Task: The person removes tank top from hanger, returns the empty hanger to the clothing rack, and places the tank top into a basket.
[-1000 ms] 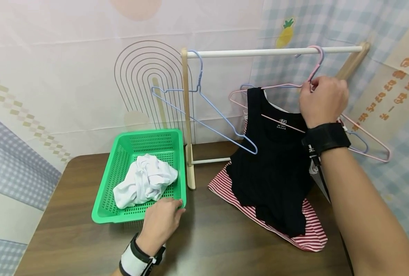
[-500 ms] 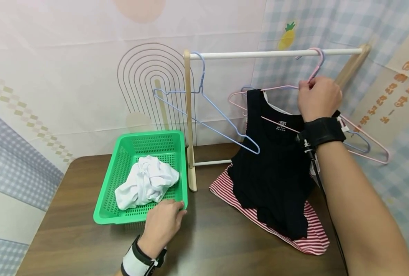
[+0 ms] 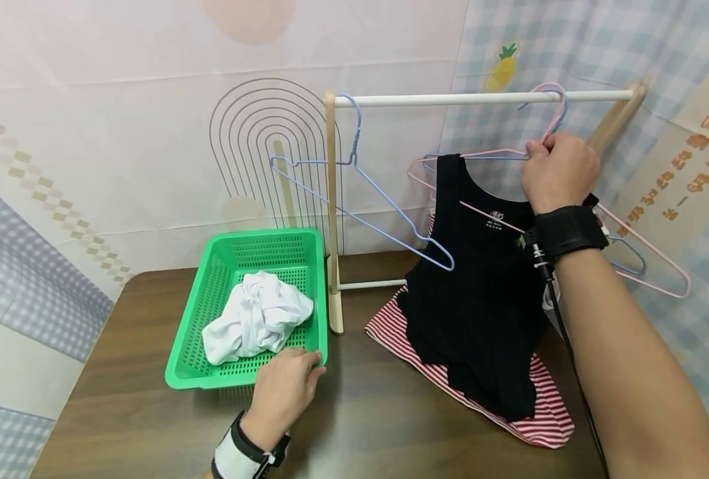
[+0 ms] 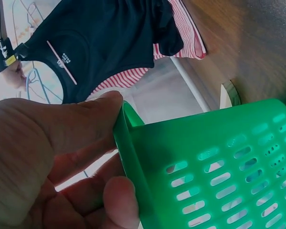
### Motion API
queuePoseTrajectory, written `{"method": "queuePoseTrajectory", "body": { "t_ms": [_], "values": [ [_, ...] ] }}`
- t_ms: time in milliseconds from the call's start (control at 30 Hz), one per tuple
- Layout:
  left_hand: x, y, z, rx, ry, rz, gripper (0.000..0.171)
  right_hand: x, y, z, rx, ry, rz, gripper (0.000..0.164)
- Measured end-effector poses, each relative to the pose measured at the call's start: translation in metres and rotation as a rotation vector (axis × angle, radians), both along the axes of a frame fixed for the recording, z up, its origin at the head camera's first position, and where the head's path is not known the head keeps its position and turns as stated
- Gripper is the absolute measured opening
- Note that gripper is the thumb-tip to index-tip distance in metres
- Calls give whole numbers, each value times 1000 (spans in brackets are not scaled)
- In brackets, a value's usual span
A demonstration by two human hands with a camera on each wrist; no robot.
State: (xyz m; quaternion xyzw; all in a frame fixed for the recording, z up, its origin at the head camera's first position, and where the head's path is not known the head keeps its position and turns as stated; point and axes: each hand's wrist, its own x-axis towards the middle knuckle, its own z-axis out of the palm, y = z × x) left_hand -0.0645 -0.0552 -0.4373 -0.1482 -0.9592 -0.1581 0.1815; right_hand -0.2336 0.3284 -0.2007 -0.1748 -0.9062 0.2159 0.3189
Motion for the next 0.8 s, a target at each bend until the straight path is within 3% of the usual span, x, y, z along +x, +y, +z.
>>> {"method": "queuePoseTrajectory", "body": {
  "t_ms": [467, 800],
  "values": [
    [-3, 3, 1, 19, 9, -4, 11, 19, -2, 13, -9, 92, -16, 42],
    [-3, 2, 1, 30, 20, -3, 12, 59, -8, 7, -80, 133, -22, 35]
  ]
}}
